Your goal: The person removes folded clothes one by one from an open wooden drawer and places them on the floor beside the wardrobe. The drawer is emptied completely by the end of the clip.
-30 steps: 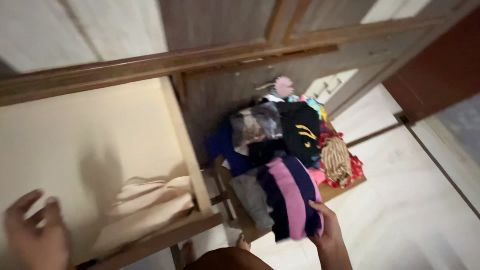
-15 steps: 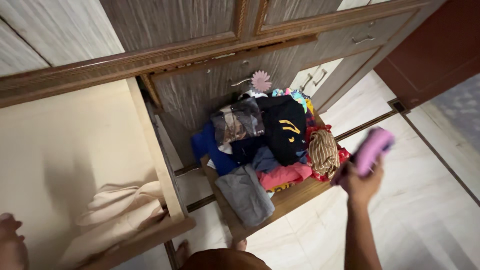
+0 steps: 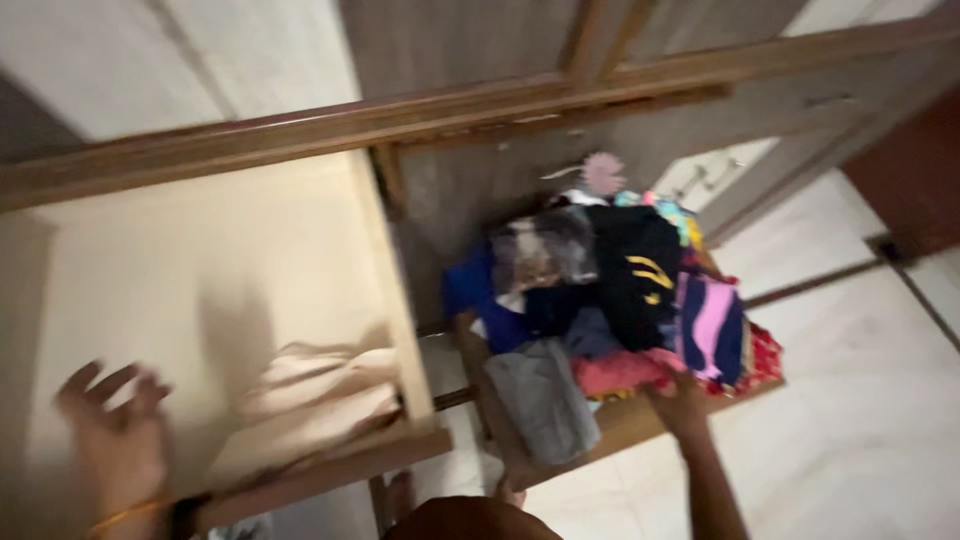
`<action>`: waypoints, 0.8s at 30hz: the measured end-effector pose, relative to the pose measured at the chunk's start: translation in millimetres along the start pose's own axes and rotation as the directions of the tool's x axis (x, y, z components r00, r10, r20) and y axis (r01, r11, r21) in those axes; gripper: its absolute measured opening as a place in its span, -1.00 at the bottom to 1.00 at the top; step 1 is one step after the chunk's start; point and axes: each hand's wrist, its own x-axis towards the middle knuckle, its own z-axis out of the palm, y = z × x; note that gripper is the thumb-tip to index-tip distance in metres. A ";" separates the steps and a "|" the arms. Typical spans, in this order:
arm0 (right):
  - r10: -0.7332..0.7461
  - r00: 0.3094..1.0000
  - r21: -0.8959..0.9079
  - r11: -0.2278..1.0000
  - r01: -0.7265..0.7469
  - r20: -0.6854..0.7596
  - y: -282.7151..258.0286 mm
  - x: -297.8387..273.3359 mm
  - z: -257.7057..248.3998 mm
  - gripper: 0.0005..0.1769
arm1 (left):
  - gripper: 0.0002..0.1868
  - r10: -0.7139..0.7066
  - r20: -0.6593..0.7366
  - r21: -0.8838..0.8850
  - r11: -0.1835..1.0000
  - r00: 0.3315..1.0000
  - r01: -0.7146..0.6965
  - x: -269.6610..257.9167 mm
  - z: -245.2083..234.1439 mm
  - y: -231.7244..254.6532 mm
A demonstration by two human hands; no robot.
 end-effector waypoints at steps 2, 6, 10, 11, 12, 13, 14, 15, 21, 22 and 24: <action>-0.047 0.997 0.009 0.999 0.048 -0.057 -8.0 9.9 -11.0 -0.27 | -0.41 -0.008 0.003 -0.068 0.998 1.000 0.008 3.5 2.6 -1.2; 0.115 0.992 0.336 0.937 -0.093 -0.045 -63.2 28.6 -64.2 -0.29 | -0.40 -0.052 0.011 0.022 0.998 0.999 0.051 -2.9 15.5 20.5; 0.071 0.994 0.620 0.777 -0.106 0.080 -220.1 35.8 -99.0 -0.38 | -0.38 -0.054 -0.024 -0.016 0.998 0.998 0.054 -10.2 16.9 51.2; -0.049 0.993 0.653 0.757 -0.033 0.108 -259.8 34.7 -101.4 -0.41 | -0.39 -0.063 -0.035 -0.007 0.998 0.997 0.062 -11.8 16.1 57.0; -0.170 0.977 0.686 0.726 0.036 0.129 -297.1 33.3 -103.8 -0.44 | -0.40 -0.070 -0.045 -0.001 0.998 0.997 0.070 -13.1 15.7 62.0; -0.288 0.947 0.720 0.687 0.099 0.145 -332.5 29.8 -105.0 -0.47 | -0.41 -0.078 -0.056 0.005 0.997 0.995 0.078 -14.1 15.0 66.2; -0.376 0.911 0.657 0.732 0.180 0.170 -365.5 22.8 -105.8 -0.49 | -0.41 -0.085 -0.049 -0.001 0.996 0.995 0.085 -15.0 14.7 69.4; -0.458 0.866 0.590 0.763 0.266 0.202 -396.3 13.9 -105.4 -0.50 | -0.41 -0.093 -0.042 -0.007 0.996 0.995 0.093 -15.5 14.0 71.8; -0.728 0.302 0.445 0.637 0.629 0.616 -508.8 -15.7 -85.9 -0.36 | -0.47 -0.073 -0.049 -0.091 0.994 0.996 0.068 -15.6 14.7 77.4; -0.725 0.249 0.422 0.606 0.674 0.643 -516.0 -19.0 -75.6 -0.35 | -0.48 -0.073 -0.055 -0.090 0.994 0.996 0.068 -15.6 14.4 78.7; -0.705 0.170 0.417 0.577 0.702 0.688 -523.1 -19.2 -55.1 -0.34 | -0.52 -0.051 -0.073 -0.106 0.993 0.996 0.043 -16.9 13.1 81.7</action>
